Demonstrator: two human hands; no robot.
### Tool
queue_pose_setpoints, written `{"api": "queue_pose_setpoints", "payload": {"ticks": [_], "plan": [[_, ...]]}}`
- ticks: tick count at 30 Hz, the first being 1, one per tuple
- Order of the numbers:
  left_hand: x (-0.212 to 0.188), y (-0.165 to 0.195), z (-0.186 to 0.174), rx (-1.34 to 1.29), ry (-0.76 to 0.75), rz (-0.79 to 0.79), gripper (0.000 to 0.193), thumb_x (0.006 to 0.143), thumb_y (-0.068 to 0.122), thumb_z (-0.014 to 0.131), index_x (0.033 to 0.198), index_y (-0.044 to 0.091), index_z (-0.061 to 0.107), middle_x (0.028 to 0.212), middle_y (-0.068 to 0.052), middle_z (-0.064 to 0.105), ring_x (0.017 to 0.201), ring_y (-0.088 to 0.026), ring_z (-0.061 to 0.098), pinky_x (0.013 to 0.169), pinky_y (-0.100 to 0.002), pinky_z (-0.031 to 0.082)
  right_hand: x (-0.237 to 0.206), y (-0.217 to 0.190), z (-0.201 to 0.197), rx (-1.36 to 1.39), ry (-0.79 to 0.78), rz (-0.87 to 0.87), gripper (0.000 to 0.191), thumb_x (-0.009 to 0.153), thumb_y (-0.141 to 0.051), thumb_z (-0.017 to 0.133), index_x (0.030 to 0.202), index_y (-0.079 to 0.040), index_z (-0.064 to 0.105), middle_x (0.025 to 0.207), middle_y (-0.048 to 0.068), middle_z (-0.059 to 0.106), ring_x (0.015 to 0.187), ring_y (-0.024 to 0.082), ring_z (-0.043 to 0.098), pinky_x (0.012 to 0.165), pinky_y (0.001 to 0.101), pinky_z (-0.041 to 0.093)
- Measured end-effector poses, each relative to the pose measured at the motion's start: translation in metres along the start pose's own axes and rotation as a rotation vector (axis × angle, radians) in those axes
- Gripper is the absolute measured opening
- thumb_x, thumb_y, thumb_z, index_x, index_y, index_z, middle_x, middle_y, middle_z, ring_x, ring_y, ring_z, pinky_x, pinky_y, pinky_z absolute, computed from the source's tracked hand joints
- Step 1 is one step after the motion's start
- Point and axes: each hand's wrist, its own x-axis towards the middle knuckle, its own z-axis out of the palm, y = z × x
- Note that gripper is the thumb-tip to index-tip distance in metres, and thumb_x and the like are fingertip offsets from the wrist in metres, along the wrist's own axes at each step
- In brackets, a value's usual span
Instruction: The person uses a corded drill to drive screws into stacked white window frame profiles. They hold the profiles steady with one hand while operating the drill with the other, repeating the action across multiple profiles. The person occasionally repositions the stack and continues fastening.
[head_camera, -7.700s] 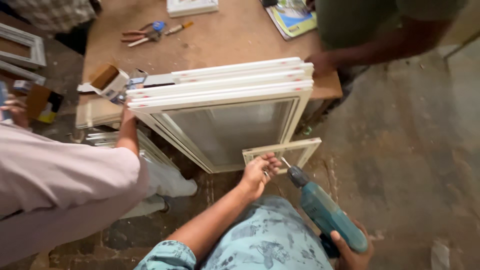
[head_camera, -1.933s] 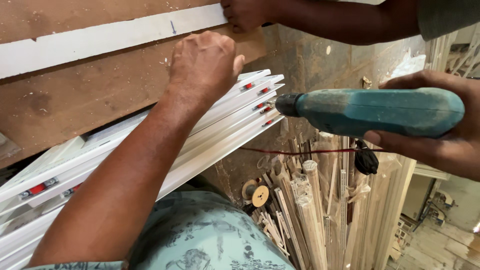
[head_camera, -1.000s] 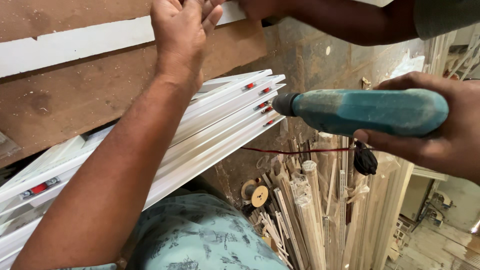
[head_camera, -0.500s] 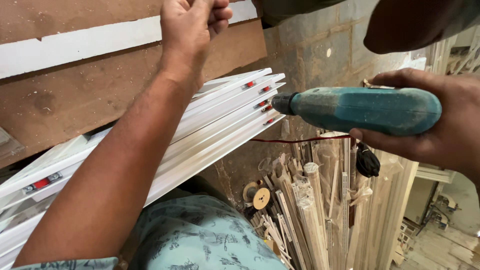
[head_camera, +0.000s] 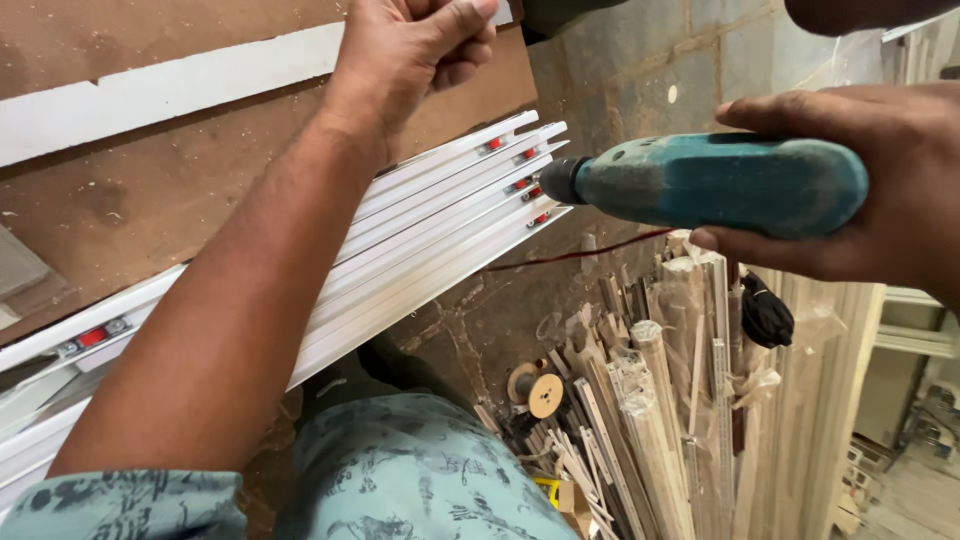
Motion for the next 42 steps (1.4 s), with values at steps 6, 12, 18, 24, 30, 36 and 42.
{"api": "queue_pose_setpoints", "payload": {"ticks": [6,12,18,24,30,36,42], "plan": [[-0.001,0.006,0.009,0.072,-0.016,-0.064,0.009,0.093,0.02,0.08,0.09,0.012,0.076,0.079,0.005,0.076,0.071,-0.003,0.072,0.066,-0.019,0.061,-0.007,0.01,-0.006,-0.294,-0.163,-0.187,0.076,0.066,-0.06,0.084,0.126,-0.015,0.074,0.099,0.011,0.08,0.077,0.024,0.078,0.071,0.0367,0.062],[-0.004,0.013,0.012,0.116,-0.121,-0.171,0.021,0.096,0.025,0.08,0.085,0.009,0.074,0.073,0.002,0.072,0.06,-0.005,0.064,0.056,-0.02,0.054,-0.03,0.01,0.004,0.049,-0.021,0.032,0.069,0.069,-0.045,0.087,0.123,-0.005,0.071,0.101,0.018,0.078,0.081,0.028,0.078,0.078,0.0403,0.065],[-0.001,0.01,0.009,0.055,-0.125,-0.166,0.013,0.09,0.026,0.079,0.089,0.013,0.078,0.075,0.003,0.074,0.062,-0.004,0.066,0.058,-0.019,0.056,-0.051,-0.011,0.033,0.284,0.075,0.379,0.064,0.079,-0.03,0.084,0.128,0.006,0.064,0.1,0.028,0.074,0.089,0.036,0.076,0.083,0.048,0.064],[0.003,0.003,0.004,0.163,-0.131,-0.154,0.024,0.092,0.03,0.08,0.083,0.009,0.075,0.072,0.003,0.072,0.061,-0.003,0.065,0.057,-0.02,0.056,-0.054,0.021,0.05,0.297,-0.009,0.398,0.067,0.077,-0.026,0.085,0.131,0.006,0.06,0.105,0.029,0.073,0.094,0.038,0.075,0.087,0.0475,0.064],[0.006,-0.001,0.001,0.086,-0.164,-0.16,0.022,0.091,0.029,0.081,0.085,0.009,0.075,0.072,0.003,0.071,0.061,-0.004,0.063,0.056,-0.021,0.053,-0.061,0.066,0.071,0.463,0.148,0.354,0.062,0.082,-0.026,0.084,0.129,0.005,0.06,0.103,0.023,0.072,0.092,0.031,0.075,0.085,0.0399,0.064],[0.002,0.006,0.006,-0.133,-0.197,-0.17,0.021,0.093,0.03,0.079,0.09,0.009,0.075,0.078,0.003,0.073,0.067,-0.004,0.067,0.065,-0.021,0.059,-0.089,0.018,0.079,0.983,0.629,0.512,0.056,0.085,-0.022,0.084,0.126,0.006,0.06,0.106,0.018,0.068,0.095,0.026,0.072,0.089,0.0362,0.062],[0.0,0.016,0.01,-0.141,-0.174,-0.218,0.03,0.09,0.04,0.079,0.085,0.01,0.074,0.073,0.003,0.07,0.058,-0.005,0.064,0.055,-0.019,0.055,-0.069,-0.03,0.079,1.141,0.85,0.549,0.051,0.087,-0.019,0.086,0.122,0.007,0.061,0.108,0.016,0.066,0.097,0.023,0.07,0.092,0.0336,0.061]]}}
